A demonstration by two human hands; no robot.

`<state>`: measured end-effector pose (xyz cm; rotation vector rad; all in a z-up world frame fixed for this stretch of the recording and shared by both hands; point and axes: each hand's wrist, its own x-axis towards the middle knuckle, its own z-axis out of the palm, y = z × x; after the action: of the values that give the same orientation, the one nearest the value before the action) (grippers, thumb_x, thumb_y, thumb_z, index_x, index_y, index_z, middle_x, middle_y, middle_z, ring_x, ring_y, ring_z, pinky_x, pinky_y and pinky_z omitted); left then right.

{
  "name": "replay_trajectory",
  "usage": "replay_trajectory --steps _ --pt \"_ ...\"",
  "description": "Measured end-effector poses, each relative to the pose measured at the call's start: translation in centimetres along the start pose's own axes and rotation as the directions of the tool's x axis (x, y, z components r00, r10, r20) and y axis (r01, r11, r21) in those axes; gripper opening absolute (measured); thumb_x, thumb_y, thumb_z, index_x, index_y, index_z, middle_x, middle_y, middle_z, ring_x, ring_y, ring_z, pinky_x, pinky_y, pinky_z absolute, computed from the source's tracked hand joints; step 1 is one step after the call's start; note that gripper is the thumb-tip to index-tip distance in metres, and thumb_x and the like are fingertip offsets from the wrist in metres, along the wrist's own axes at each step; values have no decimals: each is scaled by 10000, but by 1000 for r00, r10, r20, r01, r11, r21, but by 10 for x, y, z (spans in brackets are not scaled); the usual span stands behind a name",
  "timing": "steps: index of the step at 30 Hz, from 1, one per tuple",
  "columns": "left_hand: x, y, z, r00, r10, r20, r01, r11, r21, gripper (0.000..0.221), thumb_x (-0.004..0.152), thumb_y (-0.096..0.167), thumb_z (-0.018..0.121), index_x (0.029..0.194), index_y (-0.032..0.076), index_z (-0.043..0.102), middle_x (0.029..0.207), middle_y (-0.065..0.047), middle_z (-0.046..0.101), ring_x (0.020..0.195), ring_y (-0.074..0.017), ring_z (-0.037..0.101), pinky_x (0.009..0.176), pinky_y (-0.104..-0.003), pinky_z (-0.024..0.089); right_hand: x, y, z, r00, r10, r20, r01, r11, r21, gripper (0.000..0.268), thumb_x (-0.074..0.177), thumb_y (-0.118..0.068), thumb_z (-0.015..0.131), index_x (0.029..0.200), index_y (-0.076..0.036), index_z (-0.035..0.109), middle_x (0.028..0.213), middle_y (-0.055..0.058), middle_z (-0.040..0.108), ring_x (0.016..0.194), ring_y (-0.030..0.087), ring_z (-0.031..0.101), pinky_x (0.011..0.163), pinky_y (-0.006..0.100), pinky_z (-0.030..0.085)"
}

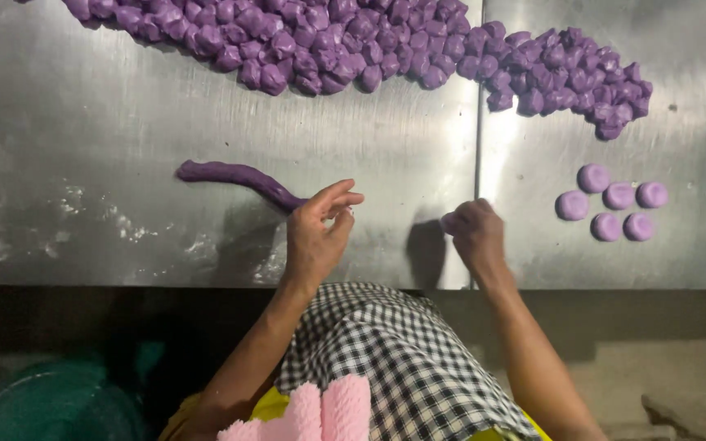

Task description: Pinching small pieces from a roll of purple dough and forming them into small balls for baking.

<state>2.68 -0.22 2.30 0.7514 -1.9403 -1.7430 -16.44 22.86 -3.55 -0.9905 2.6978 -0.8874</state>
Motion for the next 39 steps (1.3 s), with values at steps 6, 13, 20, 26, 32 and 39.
replay_trajectory --steps 6,13,20,26,32,39 --pt "4 -15 -19 983 -84 162 101 990 -102 429 912 -12 593 1338 24 635 1156 -93 781 1008 -164 745 894 -314 592 5 36 25 944 308 120 -280 938 -205 204 861 -206 781 1012 -69 766 986 195 736 814 330 745 689 398 585" --pt "31 -12 -27 978 -10 210 41 989 -145 377 922 -12 592 1291 13 668 1115 -94 790 1020 -152 758 912 -289 598 53 14 33 985 111 -129 -164 821 -546 705 975 -422 587 1556 -48 446 1540 297 436 1437 512 360 1130 665 290" --pt "35 -40 -33 971 -118 206 140 986 -92 358 908 1 617 1259 14 686 1086 -92 801 965 -155 757 860 -287 602 48 -2 57 984 169 -50 -173 868 -465 816 1027 -510 471 1622 12 276 1651 363 171 1538 525 110 1204 692 29" --pt "93 -64 16 991 62 122 -75 992 102 271 906 35 667 1173 27 715 989 -114 750 870 -204 718 767 -332 580 51 1 54 986 119 -115 -158 881 -445 795 1023 -524 468 1575 32 330 1604 356 257 1519 515 182 1204 691 46" --pt "209 -96 117 824 530 199 -565 792 230 196 878 25 687 1070 33 729 871 -143 662 818 -334 661 752 -440 540 -4 69 59 976 27 -215 -53 991 -119 518 1028 -356 617 1415 -27 513 1568 344 391 1454 490 334 1240 567 252" --pt "258 -102 170 640 645 418 -626 122 770 278 851 111 636 1115 107 723 1124 -97 653 1093 -320 569 846 -480 484 -70 60 -81 852 520 67 -446 653 612 347 893 -125 723 1227 -52 666 1004 122 719 922 251 726 833 366 611"
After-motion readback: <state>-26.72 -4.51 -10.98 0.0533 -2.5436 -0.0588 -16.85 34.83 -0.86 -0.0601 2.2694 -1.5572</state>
